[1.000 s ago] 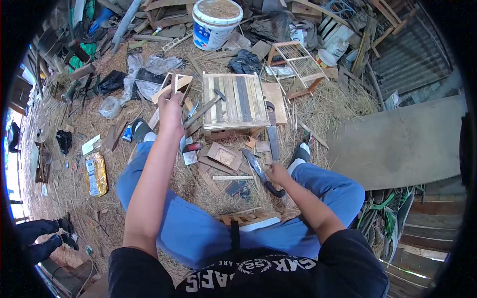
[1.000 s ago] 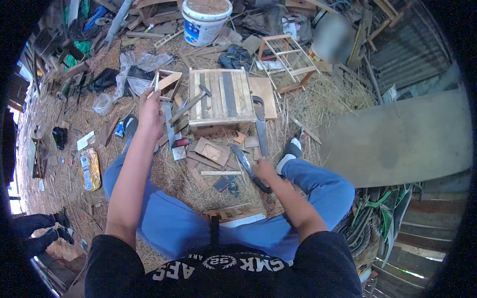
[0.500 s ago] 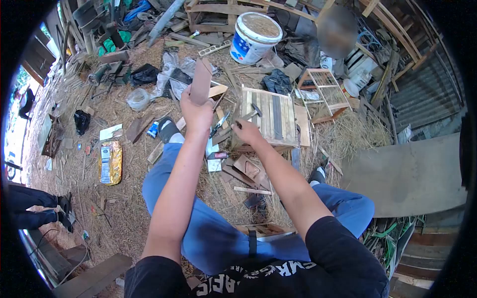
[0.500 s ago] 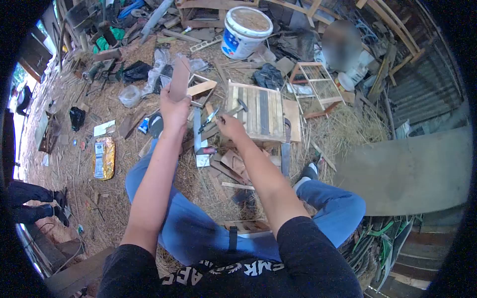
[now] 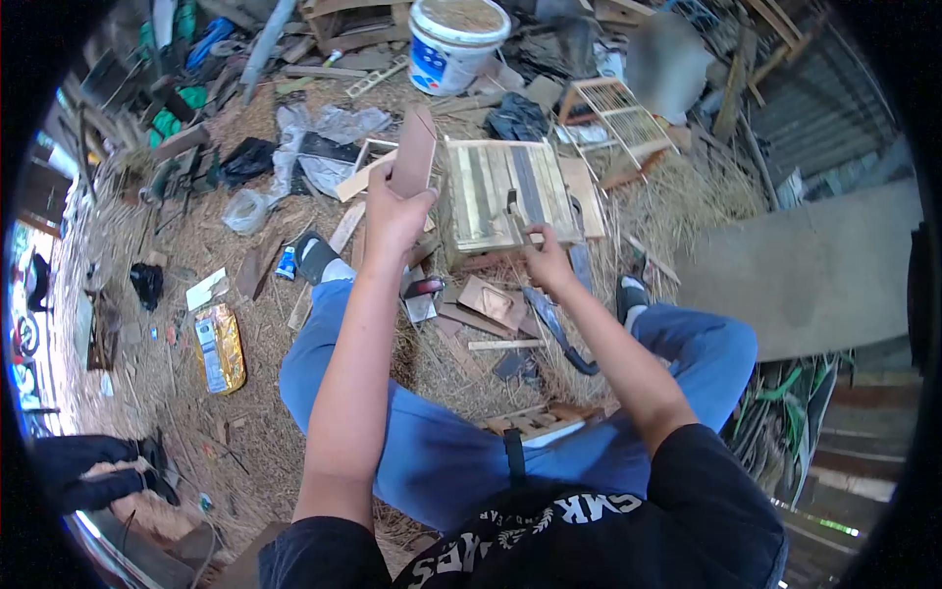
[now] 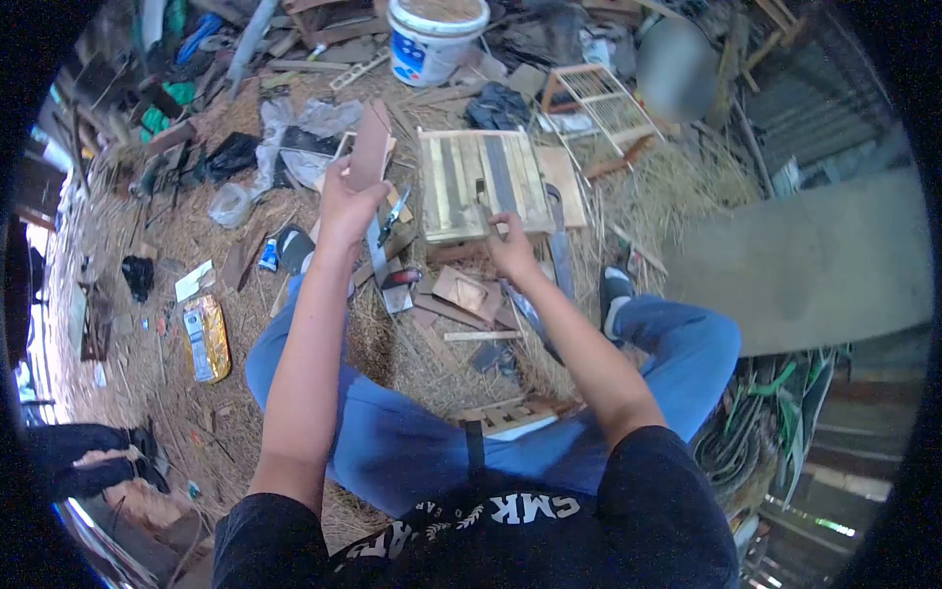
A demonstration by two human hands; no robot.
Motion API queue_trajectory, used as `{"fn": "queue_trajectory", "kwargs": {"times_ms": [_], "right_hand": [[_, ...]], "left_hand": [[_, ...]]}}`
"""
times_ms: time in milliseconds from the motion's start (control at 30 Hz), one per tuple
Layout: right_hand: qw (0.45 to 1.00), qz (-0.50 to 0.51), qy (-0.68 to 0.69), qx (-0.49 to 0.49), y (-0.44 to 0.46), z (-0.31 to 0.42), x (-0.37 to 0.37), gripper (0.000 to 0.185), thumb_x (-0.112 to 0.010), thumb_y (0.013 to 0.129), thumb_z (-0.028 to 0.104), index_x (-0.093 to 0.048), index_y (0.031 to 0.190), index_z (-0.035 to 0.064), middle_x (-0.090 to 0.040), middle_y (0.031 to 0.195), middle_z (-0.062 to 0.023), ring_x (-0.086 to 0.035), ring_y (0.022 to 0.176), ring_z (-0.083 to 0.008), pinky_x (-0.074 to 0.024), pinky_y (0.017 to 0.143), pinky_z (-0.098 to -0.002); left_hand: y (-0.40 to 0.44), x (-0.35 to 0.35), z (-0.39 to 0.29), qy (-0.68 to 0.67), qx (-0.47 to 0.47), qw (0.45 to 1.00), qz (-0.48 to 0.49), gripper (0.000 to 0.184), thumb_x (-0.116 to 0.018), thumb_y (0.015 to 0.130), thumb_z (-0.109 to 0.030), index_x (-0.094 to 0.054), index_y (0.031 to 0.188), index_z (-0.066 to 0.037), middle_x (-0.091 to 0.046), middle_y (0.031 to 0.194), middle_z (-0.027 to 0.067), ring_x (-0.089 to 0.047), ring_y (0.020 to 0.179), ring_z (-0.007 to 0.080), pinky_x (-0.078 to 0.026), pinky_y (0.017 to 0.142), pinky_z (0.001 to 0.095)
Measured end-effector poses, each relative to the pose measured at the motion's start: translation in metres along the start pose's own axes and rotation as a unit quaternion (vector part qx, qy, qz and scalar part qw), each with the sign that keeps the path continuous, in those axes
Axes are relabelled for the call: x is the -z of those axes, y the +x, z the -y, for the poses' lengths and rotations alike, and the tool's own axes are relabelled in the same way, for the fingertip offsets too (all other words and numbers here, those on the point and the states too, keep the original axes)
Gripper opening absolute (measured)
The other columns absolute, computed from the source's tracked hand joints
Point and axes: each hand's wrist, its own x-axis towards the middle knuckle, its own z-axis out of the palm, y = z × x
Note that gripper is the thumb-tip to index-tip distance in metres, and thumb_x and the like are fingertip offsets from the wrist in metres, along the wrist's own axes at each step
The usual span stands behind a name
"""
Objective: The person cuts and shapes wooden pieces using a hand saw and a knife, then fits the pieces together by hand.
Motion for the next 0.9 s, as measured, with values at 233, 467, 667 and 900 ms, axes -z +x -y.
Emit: {"fn": "queue_trajectory", "kwargs": {"times_ms": [233, 467, 667, 900], "right_hand": [[0.970, -0.044, 0.200, -0.132, -0.062, 0.007, 0.092, 0.023, -0.062, 0.104, 0.021, -0.053, 0.118, 0.0067, -0.053, 0.078, -0.0016, -0.047, 0.052, -0.0112, -0.0369, 0.043, -0.0307], [0.930, -0.146, 0.309, -0.137, -0.088, -0.012, 0.126, 0.014, -0.059, 0.105, 0.020, -0.052, 0.103, 0.0083, -0.049, 0.074, 0.0004, -0.046, 0.052, -0.0118, -0.0369, 0.044, -0.0318], [0.928, -0.184, 0.295, -0.133, -0.092, -0.041, 0.118, 0.018, -0.059, 0.109, 0.026, -0.054, 0.110, 0.0094, -0.051, 0.072, 0.0006, -0.046, 0.049, -0.0113, -0.0377, 0.042, -0.0302], [0.966, -0.238, 0.098, -0.019, -0.057, -0.115, 0.095, 0.042, -0.059, 0.110, 0.032, -0.058, 0.140, 0.0024, -0.065, 0.082, -0.0083, -0.060, 0.063, -0.0153, -0.0499, 0.057, -0.0349]], "left_hand": [[-0.043, -0.058, 0.032, 0.336, -0.012, 0.924, 0.183, 0.063, -0.080, 0.085, -0.034, -0.057, 0.129, 0.004, -0.071, 0.118, 0.0326, -0.069, 0.112, 0.0491, -0.055, 0.098, 0.0518], [-0.068, -0.136, 0.076, 0.527, -0.206, 0.764, 0.310, 0.050, -0.072, 0.094, -0.040, -0.057, 0.123, -0.002, -0.071, 0.113, 0.0255, -0.068, 0.110, 0.0452, -0.053, 0.095, 0.0559], [-0.053, -0.209, 0.132, 0.535, -0.256, 0.727, 0.347, 0.055, -0.068, 0.096, -0.042, -0.054, 0.129, 0.000, -0.061, 0.137, 0.0220, -0.057, 0.131, 0.0401, -0.044, 0.111, 0.0540], [-0.032, -0.240, 0.170, 0.607, -0.276, 0.691, 0.279, 0.063, -0.061, 0.100, -0.043, -0.050, 0.143, 0.001, -0.033, 0.167, 0.0286, -0.028, 0.157, 0.0439, -0.021, 0.129, 0.0602]]}}
